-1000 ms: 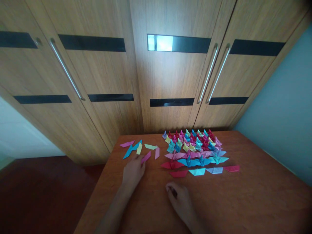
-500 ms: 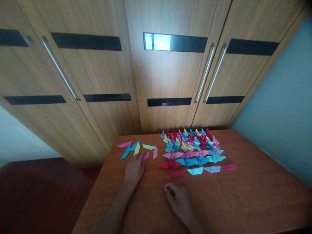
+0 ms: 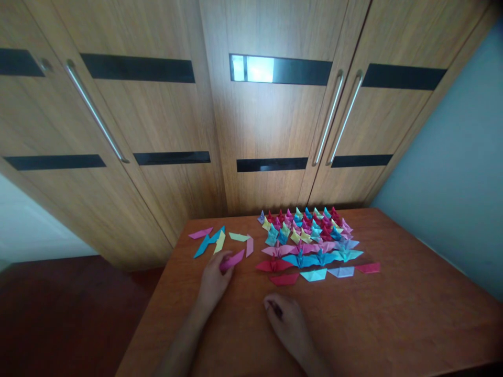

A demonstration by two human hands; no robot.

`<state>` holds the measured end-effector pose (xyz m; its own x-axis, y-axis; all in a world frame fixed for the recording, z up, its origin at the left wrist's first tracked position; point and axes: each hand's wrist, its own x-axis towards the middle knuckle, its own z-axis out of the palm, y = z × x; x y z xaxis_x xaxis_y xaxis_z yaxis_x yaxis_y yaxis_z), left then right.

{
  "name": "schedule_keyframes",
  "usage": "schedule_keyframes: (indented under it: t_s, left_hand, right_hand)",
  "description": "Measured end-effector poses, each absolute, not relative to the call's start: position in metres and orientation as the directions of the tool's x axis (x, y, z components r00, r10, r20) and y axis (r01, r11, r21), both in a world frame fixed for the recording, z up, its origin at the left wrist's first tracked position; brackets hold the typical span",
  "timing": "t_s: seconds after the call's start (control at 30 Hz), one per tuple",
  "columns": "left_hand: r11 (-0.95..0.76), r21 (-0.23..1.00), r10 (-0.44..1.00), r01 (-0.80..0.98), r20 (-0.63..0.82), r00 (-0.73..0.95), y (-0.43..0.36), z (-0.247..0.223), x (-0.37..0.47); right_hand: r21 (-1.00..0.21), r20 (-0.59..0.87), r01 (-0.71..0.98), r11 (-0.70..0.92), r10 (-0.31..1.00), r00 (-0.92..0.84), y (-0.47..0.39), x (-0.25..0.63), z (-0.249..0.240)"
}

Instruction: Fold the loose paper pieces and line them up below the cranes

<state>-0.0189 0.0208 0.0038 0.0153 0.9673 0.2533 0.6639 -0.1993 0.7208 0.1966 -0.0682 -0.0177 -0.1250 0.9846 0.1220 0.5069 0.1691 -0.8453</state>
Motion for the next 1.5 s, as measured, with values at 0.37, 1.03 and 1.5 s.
schedule_keyframes:
  t_s: [0.37,1.03,1.5]
  left_hand:
    - [-0.052,0.962,0.99,0.267,0.014,0.14,-0.034,0.015,0.017]
    - [0.095,0.986,0.965,0.139,-0.126,0.232,-0.056,0.0,0.047]
    - [-0.077,0.905,0.98,0.418,-0.01,0.201,-0.06,-0.007,0.038]
  right_hand:
    - [-0.916,0.13,0.376,0.143,0.99,-0.061,-0.068,0.2,-0.011]
    - [-0.978,0.045,0.209,0.021,0.993,0.112,-0.07,0.211,-0.016]
    - [-0.911,0.068,0.4,-0.098,0.922,0.381,-0.076,0.283,-0.027]
